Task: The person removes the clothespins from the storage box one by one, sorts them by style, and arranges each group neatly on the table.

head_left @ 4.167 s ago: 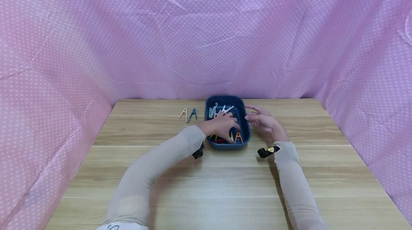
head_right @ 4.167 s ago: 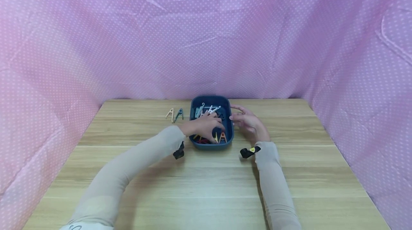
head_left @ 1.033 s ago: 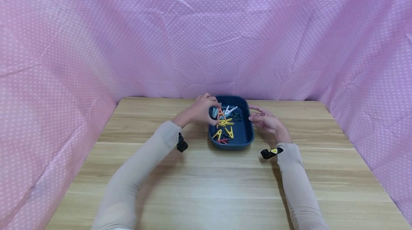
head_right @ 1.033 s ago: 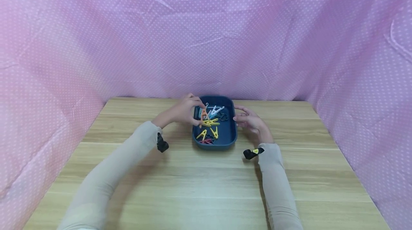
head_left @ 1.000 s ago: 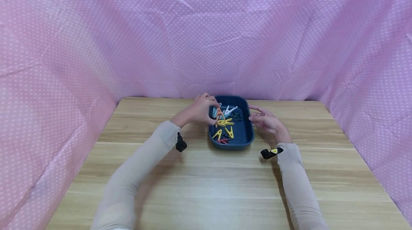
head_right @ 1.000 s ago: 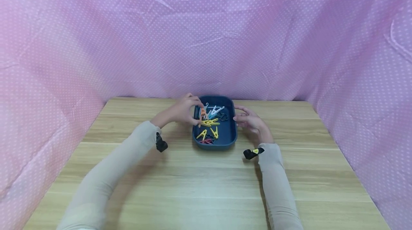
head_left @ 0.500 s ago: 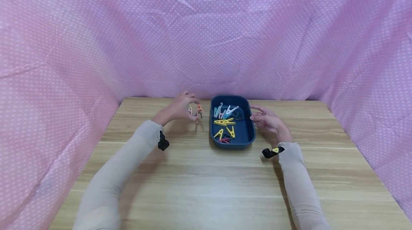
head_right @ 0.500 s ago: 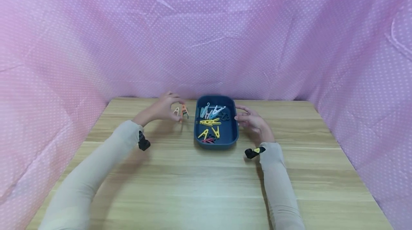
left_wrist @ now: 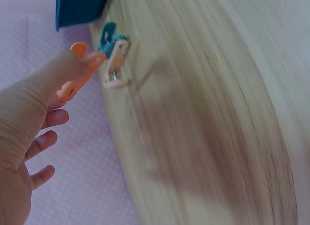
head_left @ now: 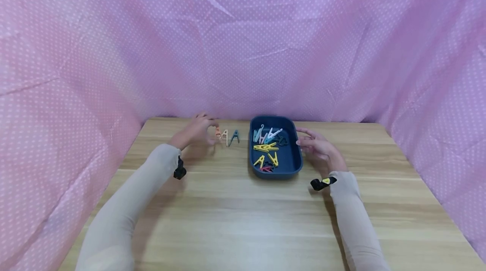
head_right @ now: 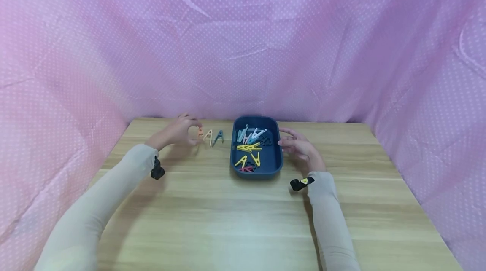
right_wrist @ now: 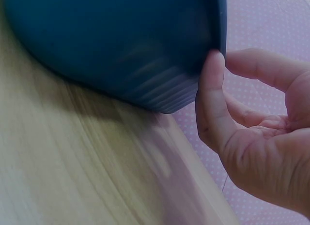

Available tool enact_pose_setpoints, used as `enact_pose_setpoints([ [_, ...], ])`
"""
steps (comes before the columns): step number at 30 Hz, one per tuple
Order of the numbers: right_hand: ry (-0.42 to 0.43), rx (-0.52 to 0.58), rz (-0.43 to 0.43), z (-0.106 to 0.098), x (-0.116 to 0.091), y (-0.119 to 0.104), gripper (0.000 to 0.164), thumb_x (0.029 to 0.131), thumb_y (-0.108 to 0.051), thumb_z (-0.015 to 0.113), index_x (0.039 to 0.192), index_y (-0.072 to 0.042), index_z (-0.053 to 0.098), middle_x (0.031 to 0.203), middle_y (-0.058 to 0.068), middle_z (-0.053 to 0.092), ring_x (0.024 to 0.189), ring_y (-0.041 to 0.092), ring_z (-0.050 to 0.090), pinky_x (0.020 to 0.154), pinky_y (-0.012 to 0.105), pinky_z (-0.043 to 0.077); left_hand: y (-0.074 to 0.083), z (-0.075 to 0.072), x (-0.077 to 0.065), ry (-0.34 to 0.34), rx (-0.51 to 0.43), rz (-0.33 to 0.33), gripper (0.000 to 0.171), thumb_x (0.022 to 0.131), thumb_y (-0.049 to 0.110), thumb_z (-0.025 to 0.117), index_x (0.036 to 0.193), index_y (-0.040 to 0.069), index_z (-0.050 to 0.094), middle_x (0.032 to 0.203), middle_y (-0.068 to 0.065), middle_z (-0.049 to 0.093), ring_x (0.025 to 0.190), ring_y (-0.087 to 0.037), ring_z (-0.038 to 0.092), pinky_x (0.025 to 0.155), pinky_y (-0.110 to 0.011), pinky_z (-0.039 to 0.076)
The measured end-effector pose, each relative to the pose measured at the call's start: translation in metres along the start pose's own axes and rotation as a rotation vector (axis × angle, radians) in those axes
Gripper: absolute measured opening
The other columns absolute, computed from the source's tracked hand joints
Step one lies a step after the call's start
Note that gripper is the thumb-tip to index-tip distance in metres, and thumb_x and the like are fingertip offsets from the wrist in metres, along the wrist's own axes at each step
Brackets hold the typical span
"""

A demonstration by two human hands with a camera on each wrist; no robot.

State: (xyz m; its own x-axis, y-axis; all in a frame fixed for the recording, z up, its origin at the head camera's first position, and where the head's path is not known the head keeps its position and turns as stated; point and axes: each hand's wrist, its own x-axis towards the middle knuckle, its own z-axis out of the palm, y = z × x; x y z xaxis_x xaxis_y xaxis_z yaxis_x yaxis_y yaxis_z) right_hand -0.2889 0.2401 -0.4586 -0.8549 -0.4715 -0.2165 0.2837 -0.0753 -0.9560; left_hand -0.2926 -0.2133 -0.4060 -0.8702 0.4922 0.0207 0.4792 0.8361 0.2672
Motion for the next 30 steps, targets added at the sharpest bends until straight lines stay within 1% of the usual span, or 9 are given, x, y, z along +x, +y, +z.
enact_pose_setpoints([
  [3, 0.013, 0.024, 0.011, 0.0, 0.0, 0.001, 0.067, 0.101, 0.008, 0.051, 0.16, -0.003, 0.02, 0.099, 0.0, 0.071, 0.086, 0.006, 0.069, 0.078, 0.02, 0.057, -0.007, 0.004, 0.0, 0.012, 0.019, 0.013, 0.053, 0.081, 0.027, 0.083, 0.126, 0.003, 0.068, 0.145, -0.02, 0.057, 0.139, -0.043, 0.042, 0.118, -0.059, 0.026],
  [5, 0.014, 0.027, 0.007, 0.0, 0.0, 0.002, 0.067, 0.101, 0.008, 0.051, 0.16, -0.002, 0.02, 0.098, -0.001, 0.071, 0.085, 0.006, 0.069, 0.077, 0.02, 0.057, -0.011, 0.006, 0.0, 0.023, 0.037, 0.02, 0.049, 0.08, 0.023, 0.082, 0.123, 0.004, 0.07, 0.141, -0.019, 0.06, 0.134, -0.041, 0.046, 0.116, -0.057, 0.029],
  [8, 0.004, 0.02, -0.008, 0.0, -0.001, 0.002, 0.067, 0.101, 0.008, 0.051, 0.159, -0.001, 0.02, 0.096, -0.002, 0.07, 0.084, 0.005, 0.068, 0.076, 0.019, 0.057, -0.015, 0.008, 0.0, 0.02, 0.041, 0.001, 0.045, 0.078, 0.017, 0.079, 0.122, 0.006, 0.071, 0.138, -0.016, 0.063, 0.13, -0.037, 0.047, 0.114, -0.054, 0.03],
  [13, -0.031, 0.022, -0.03, -0.001, 0.001, 0.003, 0.065, 0.101, 0.009, 0.048, 0.159, 0.001, 0.018, 0.091, -0.004, 0.069, 0.079, 0.004, 0.065, 0.072, 0.018, 0.054, -0.02, 0.009, 0.003, 0.007, 0.07, -0.013, 0.051, 0.075, 0.017, 0.079, 0.124, 0.006, 0.07, 0.134, -0.014, 0.065, 0.125, -0.035, 0.05, 0.111, -0.053, 0.034],
  [16, -0.045, 0.03, -0.041, -0.002, 0.002, 0.005, 0.064, 0.101, 0.01, 0.046, 0.158, 0.002, 0.017, 0.092, -0.003, 0.069, 0.081, 0.005, 0.066, 0.073, 0.019, 0.055, -0.022, 0.01, 0.005, -0.003, 0.077, -0.013, 0.054, 0.074, 0.018, 0.081, 0.125, 0.006, 0.07, 0.132, -0.014, 0.066, 0.123, -0.035, 0.05, 0.11, -0.054, 0.035],
  [20, -0.05, 0.015, -0.045, -0.003, 0.004, 0.006, 0.065, 0.1, 0.009, 0.048, 0.158, 0.002, 0.018, 0.097, -0.001, 0.072, 0.088, 0.007, 0.07, 0.079, 0.022, 0.058, -0.025, 0.014, 0.004, -0.027, 0.072, -0.029, 0.055, 0.075, 0.021, 0.082, 0.127, 0.008, 0.07, 0.135, -0.013, 0.065, 0.128, -0.037, 0.048, 0.114, -0.057, 0.03],
  [23, -0.046, -0.011, -0.039, -0.003, 0.004, 0.007, 0.065, 0.101, 0.007, 0.05, 0.158, 0.001, 0.019, 0.098, -0.002, 0.072, 0.087, 0.006, 0.069, 0.079, 0.021, 0.057, -0.028, 0.016, 0.005, -0.034, 0.058, -0.031, 0.058, 0.073, 0.023, 0.085, 0.127, 0.008, 0.07, 0.138, -0.013, 0.063, 0.133, -0.039, 0.045, 0.117, -0.06, 0.024],
  [26, -0.039, -0.025, -0.037, -0.005, 0.003, 0.006, 0.064, 0.101, 0.006, 0.05, 0.158, 0.0, 0.021, 0.097, -0.004, 0.071, 0.085, 0.005, 0.067, 0.077, 0.02, 0.056, -0.031, 0.018, 0.007, -0.032, 0.044, -0.02, 0.06, 0.071, 0.025, 0.088, 0.125, 0.008, 0.07, 0.14, -0.014, 0.061, 0.136, -0.041, 0.043, 0.118, -0.064, 0.02],
  [30, -0.036, -0.01, -0.047, -0.005, 0.004, 0.006, 0.063, 0.101, 0.009, 0.048, 0.157, 0.001, 0.021, 0.094, -0.004, 0.071, 0.085, 0.005, 0.068, 0.077, 0.021, 0.057, -0.035, 0.019, 0.01, -0.034, 0.046, -0.011, 0.058, 0.073, 0.025, 0.085, 0.127, 0.008, 0.07, 0.138, -0.014, 0.062, 0.133, -0.04, 0.045, 0.116, -0.063, 0.024],
])
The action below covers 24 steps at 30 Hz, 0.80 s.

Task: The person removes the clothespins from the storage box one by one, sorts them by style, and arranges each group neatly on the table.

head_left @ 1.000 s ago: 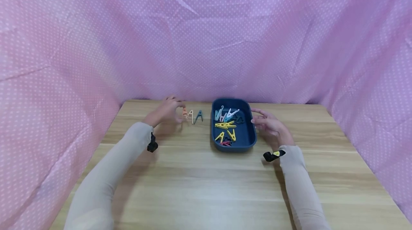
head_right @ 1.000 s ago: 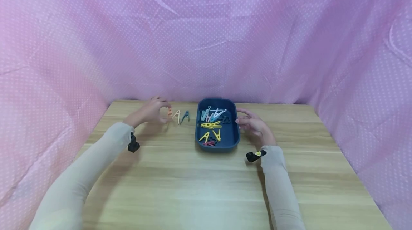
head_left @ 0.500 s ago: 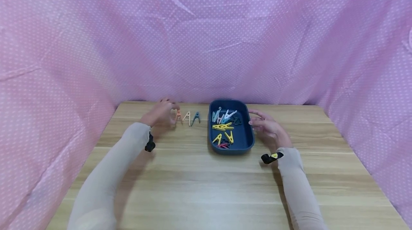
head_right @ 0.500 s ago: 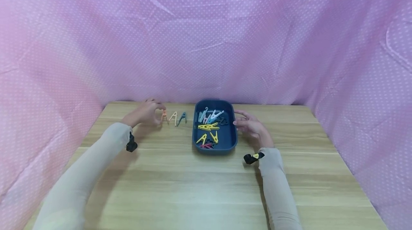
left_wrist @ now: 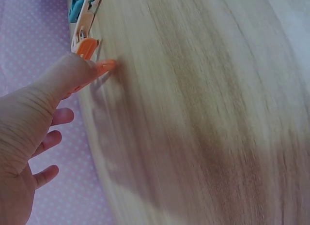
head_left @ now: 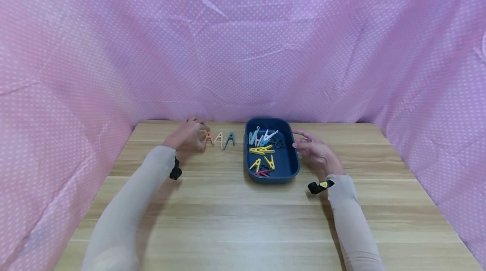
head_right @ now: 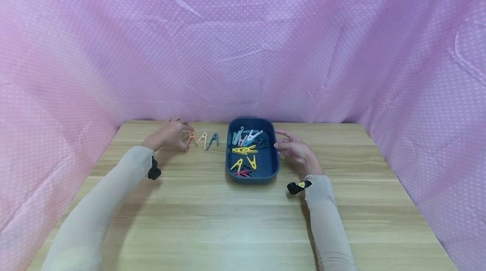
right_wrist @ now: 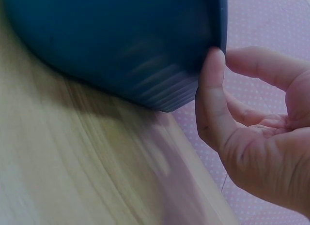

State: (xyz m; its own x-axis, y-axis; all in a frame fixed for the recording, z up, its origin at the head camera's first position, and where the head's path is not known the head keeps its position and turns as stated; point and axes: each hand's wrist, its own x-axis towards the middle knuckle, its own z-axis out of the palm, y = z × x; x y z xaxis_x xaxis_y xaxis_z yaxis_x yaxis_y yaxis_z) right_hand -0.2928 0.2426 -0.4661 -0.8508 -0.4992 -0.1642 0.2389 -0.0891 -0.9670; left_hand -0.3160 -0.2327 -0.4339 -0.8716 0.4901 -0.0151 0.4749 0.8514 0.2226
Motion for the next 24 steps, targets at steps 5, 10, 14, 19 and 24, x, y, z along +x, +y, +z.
enact_pose_setpoints([
  [5, 0.004, 0.025, 0.004, 0.0016, 0.0013, 0.0001, 0.063, 0.1, 0.012, 0.047, 0.157, 0.001, 0.022, 0.094, -0.003, 0.071, 0.085, 0.006, 0.069, 0.077, 0.022, 0.057, -0.0023, 0.0016, 0.0016, 0.0, 0.005, 0.001, 0.056, 0.075, 0.025, 0.083, 0.127, 0.01, 0.071, 0.137, -0.011, 0.064, 0.127, -0.037, 0.047, 0.113, -0.061, 0.029],
  [10, 0.017, 0.03, 0.011, 0.0026, 0.0007, -0.0007, 0.063, 0.099, 0.012, 0.048, 0.157, 0.0, 0.024, 0.093, -0.003, 0.07, 0.084, 0.006, 0.069, 0.077, 0.022, 0.058, -0.0024, 0.0033, 0.0032, 0.002, 0.009, 0.009, 0.055, 0.075, 0.024, 0.082, 0.128, 0.013, 0.071, 0.137, -0.011, 0.064, 0.126, -0.036, 0.049, 0.113, -0.063, 0.031],
  [14, 0.016, 0.024, 0.019, 0.0031, -0.0006, -0.0018, 0.063, 0.1, 0.01, 0.049, 0.157, -0.001, 0.023, 0.093, -0.004, 0.07, 0.082, 0.005, 0.068, 0.075, 0.02, 0.056, -0.0026, 0.0053, 0.0044, -0.003, 0.007, 0.012, 0.054, 0.075, 0.025, 0.082, 0.127, 0.015, 0.072, 0.136, -0.011, 0.065, 0.127, -0.038, 0.049, 0.114, -0.067, 0.029],
  [19, 0.019, 0.017, 0.033, 0.0027, -0.0016, -0.0032, 0.064, 0.101, 0.007, 0.049, 0.159, -0.002, 0.021, 0.096, -0.003, 0.07, 0.082, 0.004, 0.067, 0.076, 0.02, 0.056, -0.0025, 0.0068, 0.0058, -0.019, -0.009, 0.01, 0.056, 0.077, 0.025, 0.082, 0.13, 0.016, 0.07, 0.138, -0.012, 0.063, 0.13, -0.041, 0.048, 0.113, -0.068, 0.029],
  [24, 0.033, 0.013, 0.042, 0.0013, -0.0005, -0.0036, 0.065, 0.102, 0.006, 0.05, 0.159, -0.003, 0.021, 0.097, -0.004, 0.07, 0.085, 0.004, 0.068, 0.078, 0.02, 0.057, -0.0021, 0.0066, 0.0083, -0.026, -0.014, 0.013, 0.059, 0.076, 0.027, 0.085, 0.132, 0.016, 0.069, 0.138, -0.012, 0.063, 0.13, -0.039, 0.048, 0.114, -0.065, 0.03],
])
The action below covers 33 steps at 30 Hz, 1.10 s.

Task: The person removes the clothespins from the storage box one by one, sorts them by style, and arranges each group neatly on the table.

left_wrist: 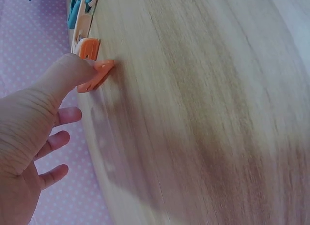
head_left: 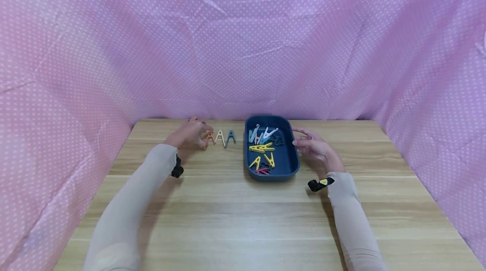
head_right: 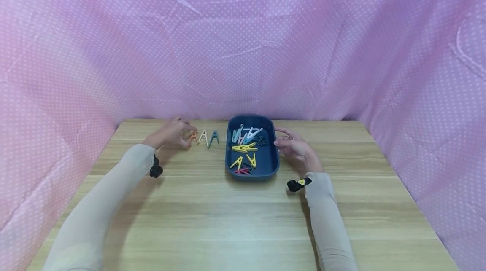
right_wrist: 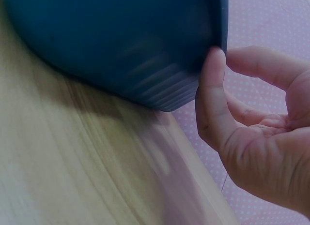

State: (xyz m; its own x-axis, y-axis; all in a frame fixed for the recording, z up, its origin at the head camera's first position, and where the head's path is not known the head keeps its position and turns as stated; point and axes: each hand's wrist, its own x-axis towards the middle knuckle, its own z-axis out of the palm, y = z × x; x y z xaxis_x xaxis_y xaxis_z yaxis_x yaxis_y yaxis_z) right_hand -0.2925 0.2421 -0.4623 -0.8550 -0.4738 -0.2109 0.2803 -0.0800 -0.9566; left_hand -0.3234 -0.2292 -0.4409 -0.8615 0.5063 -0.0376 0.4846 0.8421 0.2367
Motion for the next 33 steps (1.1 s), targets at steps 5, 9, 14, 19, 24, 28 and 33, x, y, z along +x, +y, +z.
enact_pose_setpoints([
  [5, -0.003, -0.003, -0.009, -0.0002, 0.0014, -0.001, 0.065, 0.101, 0.005, 0.052, 0.159, -0.004, 0.022, 0.096, -0.004, 0.069, 0.085, 0.004, 0.068, 0.079, 0.02, 0.057, 0.0011, -0.0018, 0.0012, -0.001, -0.009, -0.01, 0.054, 0.076, 0.028, 0.087, 0.126, 0.012, 0.072, 0.134, -0.012, 0.066, 0.129, -0.038, 0.049, 0.114, -0.063, 0.031],
  [9, -0.012, 0.001, -0.017, -0.0023, 0.0023, 0.0, 0.065, 0.101, 0.006, 0.051, 0.158, -0.004, 0.023, 0.097, -0.003, 0.07, 0.086, 0.005, 0.068, 0.079, 0.021, 0.057, 0.0014, -0.0021, 0.0015, -0.003, -0.012, -0.006, 0.05, 0.077, 0.028, 0.086, 0.123, 0.01, 0.073, 0.133, -0.012, 0.067, 0.13, -0.041, 0.049, 0.114, -0.065, 0.03],
  [14, -0.014, 0.007, -0.016, -0.0027, 0.0025, 0.001, 0.065, 0.101, 0.008, 0.05, 0.159, -0.002, 0.022, 0.098, -0.002, 0.07, 0.087, 0.006, 0.069, 0.08, 0.021, 0.057, 0.0008, -0.001, 0.0, -0.005, -0.004, 0.004, 0.051, 0.079, 0.027, 0.085, 0.126, 0.011, 0.072, 0.132, -0.013, 0.067, 0.128, -0.041, 0.05, 0.113, -0.064, 0.033],
  [19, -0.01, 0.001, -0.012, -0.0013, 0.0015, 0.0011, 0.066, 0.101, 0.007, 0.05, 0.159, -0.001, 0.019, 0.097, -0.002, 0.07, 0.086, 0.005, 0.069, 0.078, 0.02, 0.057, 0.0011, 0.0002, -0.0014, 0.0, 0.014, 0.01, 0.052, 0.082, 0.026, 0.083, 0.13, 0.012, 0.07, 0.132, -0.014, 0.066, 0.128, -0.041, 0.05, 0.114, -0.064, 0.03],
  [24, -0.023, 0.009, -0.022, -0.0004, -0.0005, 0.0007, 0.068, 0.1, 0.007, 0.052, 0.159, 0.0, 0.018, 0.1, -0.001, 0.071, 0.087, 0.006, 0.069, 0.078, 0.02, 0.057, 0.0025, -0.0009, -0.0024, -0.004, 0.008, 0.007, 0.049, 0.086, 0.023, 0.079, 0.132, 0.013, 0.069, 0.128, -0.015, 0.068, 0.128, -0.041, 0.051, 0.116, -0.062, 0.029],
  [28, -0.025, 0.016, -0.021, -0.0003, -0.0006, 0.0008, 0.068, 0.1, 0.007, 0.052, 0.159, 0.0, 0.019, 0.1, 0.0, 0.071, 0.087, 0.006, 0.07, 0.078, 0.021, 0.058, 0.0031, -0.0016, -0.0022, -0.015, -0.001, -0.002, 0.048, 0.088, 0.023, 0.076, 0.134, 0.013, 0.067, 0.125, -0.016, 0.067, 0.135, -0.044, 0.048, 0.12, -0.062, 0.023],
  [33, -0.014, 0.015, -0.005, -0.0003, -0.0001, 0.0006, 0.067, 0.101, 0.007, 0.051, 0.16, -0.002, 0.019, 0.096, -0.002, 0.07, 0.083, 0.005, 0.068, 0.077, 0.02, 0.057, 0.0046, -0.0036, -0.0015, -0.038, -0.007, -0.003, 0.051, 0.089, 0.026, 0.076, 0.137, 0.012, 0.065, 0.123, -0.015, 0.068, 0.134, -0.041, 0.051, 0.121, -0.063, 0.02],
])
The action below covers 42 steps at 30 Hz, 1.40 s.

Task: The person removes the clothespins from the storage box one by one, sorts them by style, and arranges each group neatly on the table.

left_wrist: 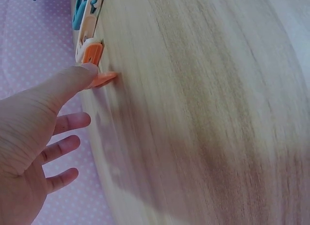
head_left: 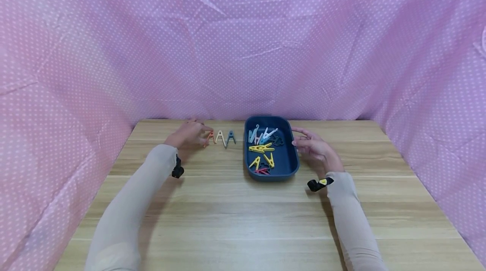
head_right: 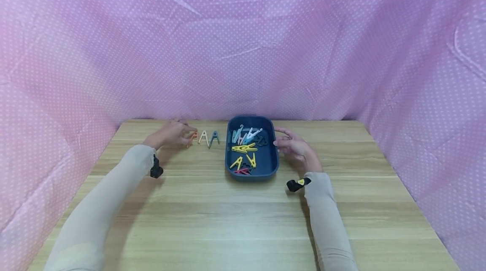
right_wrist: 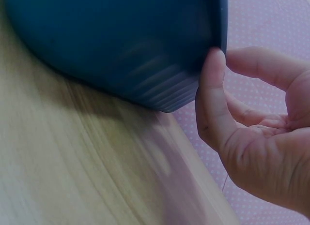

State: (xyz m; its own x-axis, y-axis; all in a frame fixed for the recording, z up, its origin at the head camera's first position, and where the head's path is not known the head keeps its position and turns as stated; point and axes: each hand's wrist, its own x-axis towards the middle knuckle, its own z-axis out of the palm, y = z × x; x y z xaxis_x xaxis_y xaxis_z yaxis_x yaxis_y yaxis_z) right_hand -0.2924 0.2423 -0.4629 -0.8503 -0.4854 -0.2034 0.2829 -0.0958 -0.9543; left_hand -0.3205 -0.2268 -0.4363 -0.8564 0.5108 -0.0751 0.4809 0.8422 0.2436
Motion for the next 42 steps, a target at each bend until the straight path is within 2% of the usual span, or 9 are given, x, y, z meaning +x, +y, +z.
enact_pose_setpoints([
  [4, 0.002, 0.006, 0.008, 0.0, 0.0, 0.0, 0.067, 0.101, 0.007, 0.05, 0.16, -0.003, 0.019, 0.095, -0.003, 0.07, 0.082, 0.005, 0.068, 0.076, 0.02, 0.057, 0.002, -0.002, 0.001, -0.01, -0.006, 0.0, 0.053, 0.09, 0.028, 0.076, 0.139, 0.011, 0.063, 0.123, -0.015, 0.068, 0.127, -0.037, 0.055, 0.12, -0.061, 0.023],
  [10, 0.005, 0.001, 0.008, -0.001, -0.001, -0.001, 0.067, 0.101, 0.007, 0.05, 0.16, -0.002, 0.019, 0.096, -0.002, 0.07, 0.083, 0.005, 0.069, 0.077, 0.02, 0.057, 0.005, -0.002, 0.004, 0.019, 0.002, -0.005, 0.051, 0.091, 0.029, 0.074, 0.139, 0.013, 0.063, 0.134, -0.018, 0.064, 0.128, -0.039, 0.052, 0.112, -0.059, 0.036],
  [16, 0.005, 0.004, 0.005, -0.001, -0.001, -0.001, 0.067, 0.101, 0.007, 0.05, 0.16, -0.002, 0.019, 0.092, -0.003, 0.07, 0.081, 0.005, 0.068, 0.076, 0.019, 0.057, 0.017, -0.005, 0.012, 0.043, -0.011, 0.016, 0.044, 0.097, 0.025, 0.066, 0.138, 0.009, 0.064, 0.145, -0.013, 0.06, 0.138, -0.042, 0.047, 0.119, -0.056, 0.03],
  [17, 0.003, 0.006, 0.004, -0.001, -0.001, 0.0, 0.066, 0.101, 0.008, 0.049, 0.16, -0.003, 0.02, 0.092, -0.003, 0.07, 0.081, 0.005, 0.068, 0.076, 0.019, 0.057, 0.02, -0.007, 0.013, 0.044, -0.018, 0.017, 0.044, 0.098, 0.025, 0.064, 0.139, 0.009, 0.063, 0.139, -0.014, 0.065, 0.139, -0.042, 0.047, 0.12, -0.056, 0.029],
  [23, -0.002, 0.002, -0.005, -0.003, -0.002, 0.0, 0.065, 0.101, 0.007, 0.05, 0.159, -0.003, 0.022, 0.095, -0.003, 0.07, 0.082, 0.004, 0.068, 0.076, 0.019, 0.057, 0.046, -0.019, 0.024, 0.076, -0.024, 0.0, 0.052, 0.096, 0.031, 0.068, 0.141, 0.006, 0.059, 0.143, -0.024, 0.058, 0.141, -0.042, 0.044, 0.117, -0.057, 0.034],
  [26, 0.002, -0.003, -0.006, -0.002, -0.002, 0.0, 0.065, 0.101, 0.006, 0.051, 0.159, -0.003, 0.022, 0.097, -0.003, 0.07, 0.084, 0.004, 0.069, 0.077, 0.019, 0.057, 0.063, -0.024, 0.032, 0.091, 0.011, 0.018, 0.054, 0.097, 0.034, 0.068, 0.142, 0.006, 0.058, 0.152, -0.023, 0.049, 0.142, -0.041, 0.043, 0.117, -0.055, 0.035],
  [32, 0.002, 0.0, -0.007, -0.001, -0.002, 0.0, 0.067, 0.101, 0.006, 0.051, 0.159, -0.002, 0.02, 0.098, -0.002, 0.071, 0.085, 0.004, 0.069, 0.078, 0.019, 0.057, 0.096, -0.03, 0.05, 0.116, 0.064, 0.073, 0.055, 0.096, 0.034, 0.069, 0.141, 0.006, 0.059, 0.148, -0.018, 0.054, 0.137, -0.035, 0.049, 0.113, -0.05, 0.042],
  [36, 0.002, -0.022, -0.01, 0.0, -0.002, 0.001, 0.066, 0.101, 0.006, 0.051, 0.159, -0.002, 0.021, 0.098, -0.003, 0.072, 0.083, 0.004, 0.068, 0.075, 0.018, 0.056, 0.113, -0.027, 0.063, 0.118, 0.085, 0.113, 0.051, 0.096, 0.035, 0.069, 0.14, 0.011, 0.062, 0.143, -0.012, 0.059, 0.129, -0.029, 0.053, 0.108, -0.045, 0.045],
  [42, 0.031, -0.081, 0.004, 0.0, -0.002, 0.001, 0.067, 0.101, 0.002, 0.055, 0.16, -0.004, 0.022, 0.098, -0.005, 0.07, 0.08, 0.002, 0.064, 0.073, 0.017, 0.052, 0.131, -0.015, 0.085, 0.081, 0.108, 0.116, 0.047, 0.096, 0.034, 0.07, 0.139, 0.017, 0.064, 0.142, -0.006, 0.062, 0.122, -0.025, 0.052, 0.102, -0.044, 0.047],
])
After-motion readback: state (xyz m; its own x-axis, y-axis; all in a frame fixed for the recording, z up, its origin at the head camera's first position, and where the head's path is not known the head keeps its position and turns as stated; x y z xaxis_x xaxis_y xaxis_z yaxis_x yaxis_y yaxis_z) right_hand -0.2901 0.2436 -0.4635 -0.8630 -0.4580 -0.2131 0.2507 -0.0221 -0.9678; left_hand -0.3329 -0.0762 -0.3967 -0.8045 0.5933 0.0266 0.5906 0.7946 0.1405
